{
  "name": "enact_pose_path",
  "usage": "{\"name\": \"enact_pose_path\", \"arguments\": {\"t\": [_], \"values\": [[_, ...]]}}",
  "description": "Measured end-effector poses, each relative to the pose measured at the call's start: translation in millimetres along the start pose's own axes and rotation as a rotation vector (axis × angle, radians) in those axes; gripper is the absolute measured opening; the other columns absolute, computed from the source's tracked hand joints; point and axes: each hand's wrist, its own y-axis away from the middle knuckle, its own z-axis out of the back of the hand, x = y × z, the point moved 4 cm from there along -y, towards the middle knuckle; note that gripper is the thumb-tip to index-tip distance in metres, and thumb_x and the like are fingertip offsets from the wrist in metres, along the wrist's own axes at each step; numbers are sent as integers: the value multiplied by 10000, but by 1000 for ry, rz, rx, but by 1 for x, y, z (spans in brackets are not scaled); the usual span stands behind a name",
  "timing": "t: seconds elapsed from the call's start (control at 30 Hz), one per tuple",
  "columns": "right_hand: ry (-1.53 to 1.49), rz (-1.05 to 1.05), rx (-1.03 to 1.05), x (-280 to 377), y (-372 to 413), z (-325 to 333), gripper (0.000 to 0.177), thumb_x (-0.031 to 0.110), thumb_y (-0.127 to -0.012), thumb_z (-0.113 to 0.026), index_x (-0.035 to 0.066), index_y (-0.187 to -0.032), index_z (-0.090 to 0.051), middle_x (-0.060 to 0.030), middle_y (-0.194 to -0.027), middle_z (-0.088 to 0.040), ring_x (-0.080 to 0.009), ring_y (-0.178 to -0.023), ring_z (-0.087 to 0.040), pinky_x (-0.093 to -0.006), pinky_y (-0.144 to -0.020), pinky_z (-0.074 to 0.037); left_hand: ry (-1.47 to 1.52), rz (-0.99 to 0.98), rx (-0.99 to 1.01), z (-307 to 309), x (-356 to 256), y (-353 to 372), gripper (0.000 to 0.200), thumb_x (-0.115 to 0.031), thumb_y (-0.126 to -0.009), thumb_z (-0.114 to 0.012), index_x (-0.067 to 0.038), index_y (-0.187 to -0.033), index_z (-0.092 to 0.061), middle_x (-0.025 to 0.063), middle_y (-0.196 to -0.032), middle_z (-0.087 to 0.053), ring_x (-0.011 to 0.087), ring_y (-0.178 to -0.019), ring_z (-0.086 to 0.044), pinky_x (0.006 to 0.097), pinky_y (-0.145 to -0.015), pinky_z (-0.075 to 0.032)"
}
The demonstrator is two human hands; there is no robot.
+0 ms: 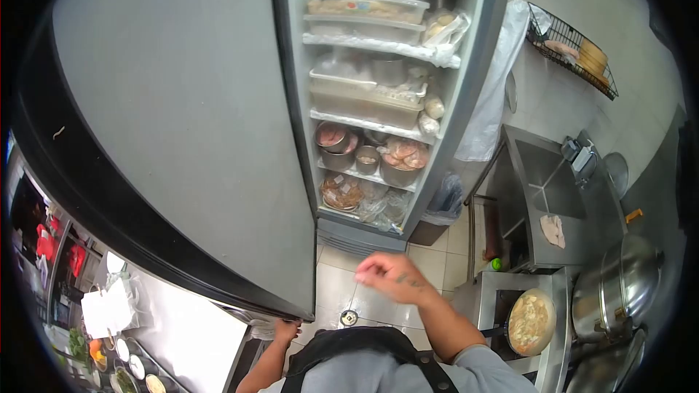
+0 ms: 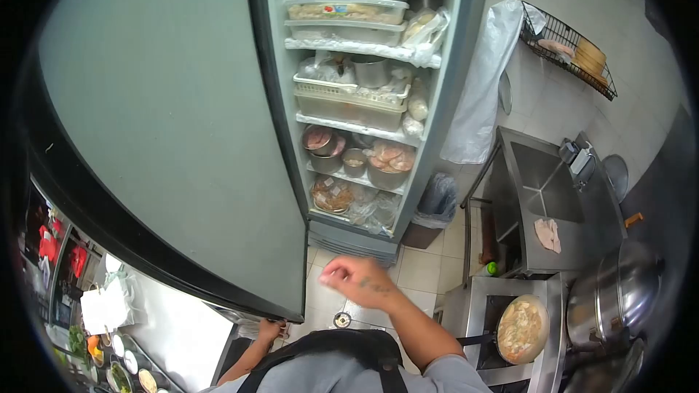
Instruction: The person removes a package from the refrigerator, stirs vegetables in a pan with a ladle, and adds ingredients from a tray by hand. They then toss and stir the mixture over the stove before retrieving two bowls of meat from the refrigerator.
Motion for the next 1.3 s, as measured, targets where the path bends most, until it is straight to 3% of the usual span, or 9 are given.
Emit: {"name": "enact_pose_path", "arguments": {"t": [0.1,0.27,0.4,0.47,0.7,0.87,0.97,1.13,1.3], "values": [[151,56,329,6,-4,-57,254,283,-831,-657,80,-983,-635,-32,-741,-638,-129,-665,-596,-269,-624,-469,56,-68,-152,18,-23,16,468,30,-706,-622,18,-1122,-408,140,-752,-584,189,-489,-568,287,-363,-414],[234,102,556,5,2,-90,337,341,-845,-627,87,-1064,-597,-29,-750,-629,-198,-628,-566,-312,-627,-460,106,-119,-193,34,-23,7,487,55,-680,-611,7,-1095,-362,135,-747,-567,188,-486,-540,304,-353,-400],[276,0,501,1,6,-75,365,379,-852,-596,79,-1059,-585,-53,-759,-613,-204,-673,-587,-333,-623,-460,117,-75,-232,29,-39,23,645,10,-692,-700,-19,-1167,-264,159,-925,-561,188,-527,-549,295,-374,-412],[291,7,435,-1,10,-61,363,379,-852,-597,78,-1055,-589,-60,-763,-616,-206,-673,-587,-333,-626,-463,168,70,-284,28,-41,29,612,-50,-725,-713,-27,-1167,-290,158,-921,-562,189,-522,-546,294,-366,-407],[282,-61,253,-22,52,2,354,369,-829,-626,79,-1032,-609,-62,-781,-637,-213,-680,-589,-321,-642,-473,238,17,-461,16,-12,11,562,-273,-782,-716,-13,-1141,-369,120,-741,-574,181,-488,-531,295,-326,-370],[265,-176,17,-34,84,68,301,302,-801,-669,86,-1008,-635,-42,-761,-628,-155,-660,-567,-274,-629,-466,341,388,-472,7,-25,12,646,-617,-840,-467,0,-1031,-481,86,-621,-539,222,-488,-526,382,-403,-380],[188,-209,-109,-53,98,96,287,267,-792,-684,64,-990,-640,-36,-758,-624,-122,-654,-553,-255,-626,-459,456,363,-317,-1,21,-54,579,-590,-860,-427,-32,-955,-550,88,-698,-578,228,-528,-527,430,-445,-402],[-21,-190,-194,-85,84,108,267,201,-794,-697,10,-969,-631,-19,-767,-613,-78,-677,-534,-229,-641,-448,249,183,114,-82,-100,-66,264,-274,-859,-540,-83,-1039,-515,76,-810,-597,205,-620,-574,366,-517,-482],[-113,-253,-208,-134,21,97,287,195,-796,-694,5,-997,-617,-31,-805,-616,-85,-700,-537,-227,-661,-449,316,-129,260,-144,-254,-116,217,-274,-870,-554,-83,-972,-536,51,-802,-602,170,-630,-581,321,-538,-491]]}}
